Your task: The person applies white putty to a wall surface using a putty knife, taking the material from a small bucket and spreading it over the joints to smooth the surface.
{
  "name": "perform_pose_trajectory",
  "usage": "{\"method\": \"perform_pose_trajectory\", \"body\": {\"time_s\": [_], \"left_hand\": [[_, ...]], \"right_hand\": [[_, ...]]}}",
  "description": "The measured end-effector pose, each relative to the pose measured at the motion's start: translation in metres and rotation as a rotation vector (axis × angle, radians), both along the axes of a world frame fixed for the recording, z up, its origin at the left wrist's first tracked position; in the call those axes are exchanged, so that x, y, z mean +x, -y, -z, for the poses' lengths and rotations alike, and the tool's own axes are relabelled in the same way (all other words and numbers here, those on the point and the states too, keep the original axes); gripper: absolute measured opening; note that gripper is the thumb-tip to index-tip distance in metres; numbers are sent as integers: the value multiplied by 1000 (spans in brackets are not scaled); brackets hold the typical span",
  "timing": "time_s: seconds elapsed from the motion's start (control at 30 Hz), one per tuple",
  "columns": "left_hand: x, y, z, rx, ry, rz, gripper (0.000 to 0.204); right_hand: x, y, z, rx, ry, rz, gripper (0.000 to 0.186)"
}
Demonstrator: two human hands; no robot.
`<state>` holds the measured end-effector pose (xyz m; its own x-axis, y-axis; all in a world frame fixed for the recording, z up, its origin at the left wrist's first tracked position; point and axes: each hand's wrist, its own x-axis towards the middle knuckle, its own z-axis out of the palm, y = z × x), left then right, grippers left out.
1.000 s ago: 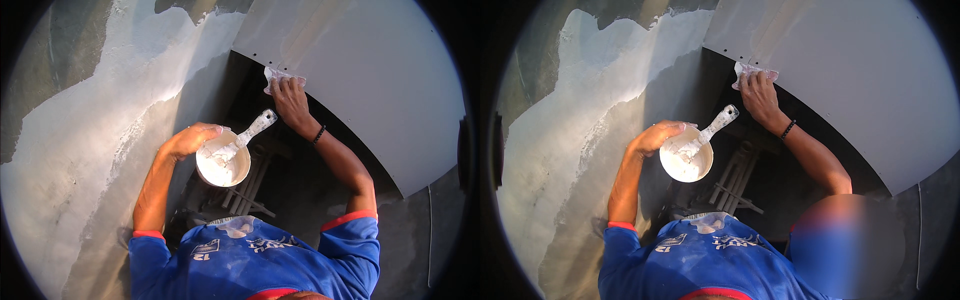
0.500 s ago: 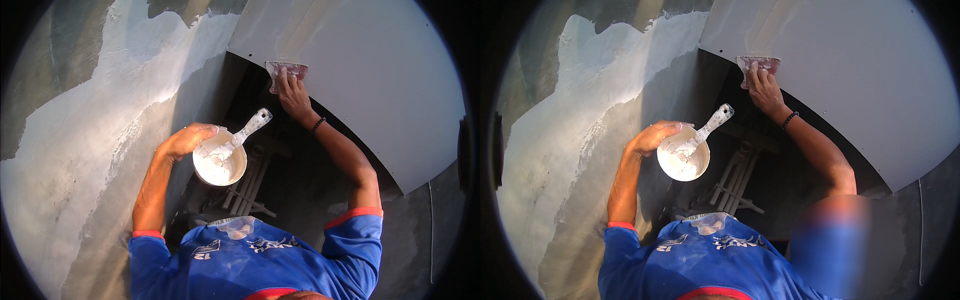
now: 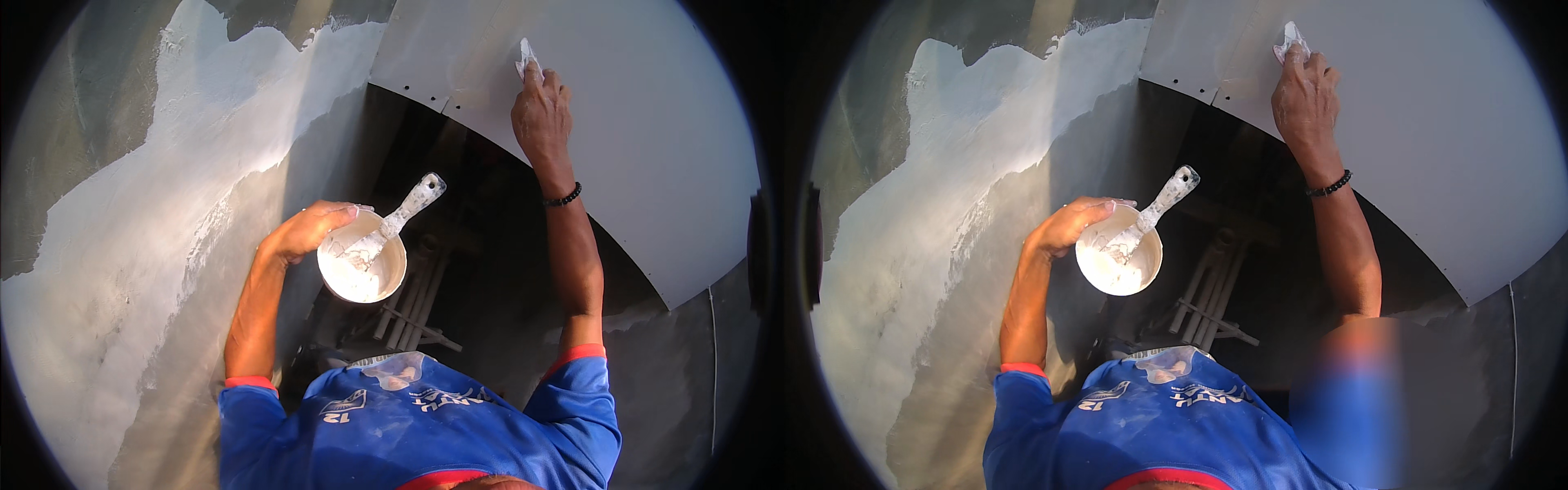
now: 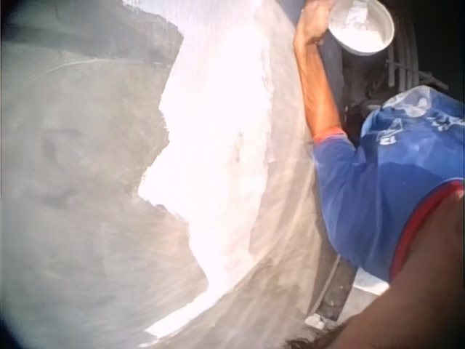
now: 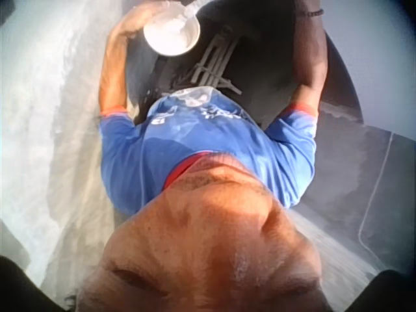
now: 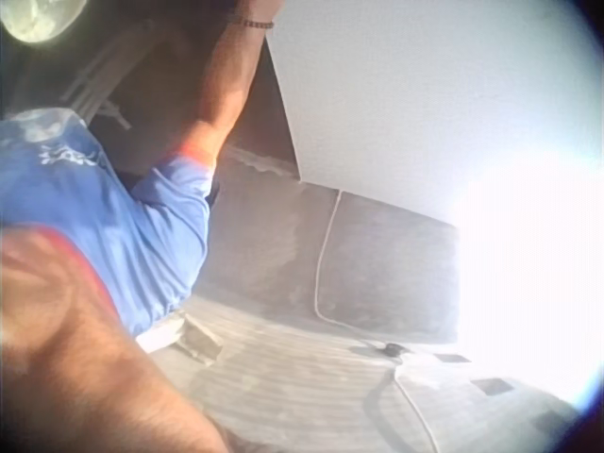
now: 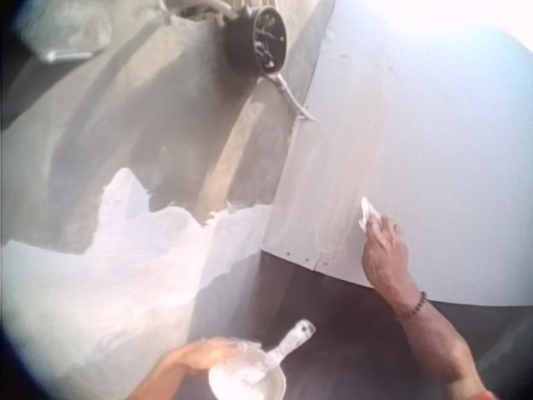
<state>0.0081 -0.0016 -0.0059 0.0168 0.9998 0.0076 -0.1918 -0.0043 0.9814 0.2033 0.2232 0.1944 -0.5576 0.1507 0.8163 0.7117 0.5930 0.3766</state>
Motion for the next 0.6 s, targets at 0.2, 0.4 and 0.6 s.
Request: {"method": "perform_pose_trajectory", "body": {"time_s": [0.2, 0.4, 0.6], "left_hand": [[-2, -1, -1, -2, -31, 4, 49], [-3, -2, 5, -4, -8, 1, 48], [-1, -2, 3, 4, -25, -10, 46]], "right_hand": [[-56, -8, 94, -42, 20, -42, 48], [-59, 13, 138, -349, 107, -225, 38], [-2, 5, 61, -1418, -549, -693, 14]]}}
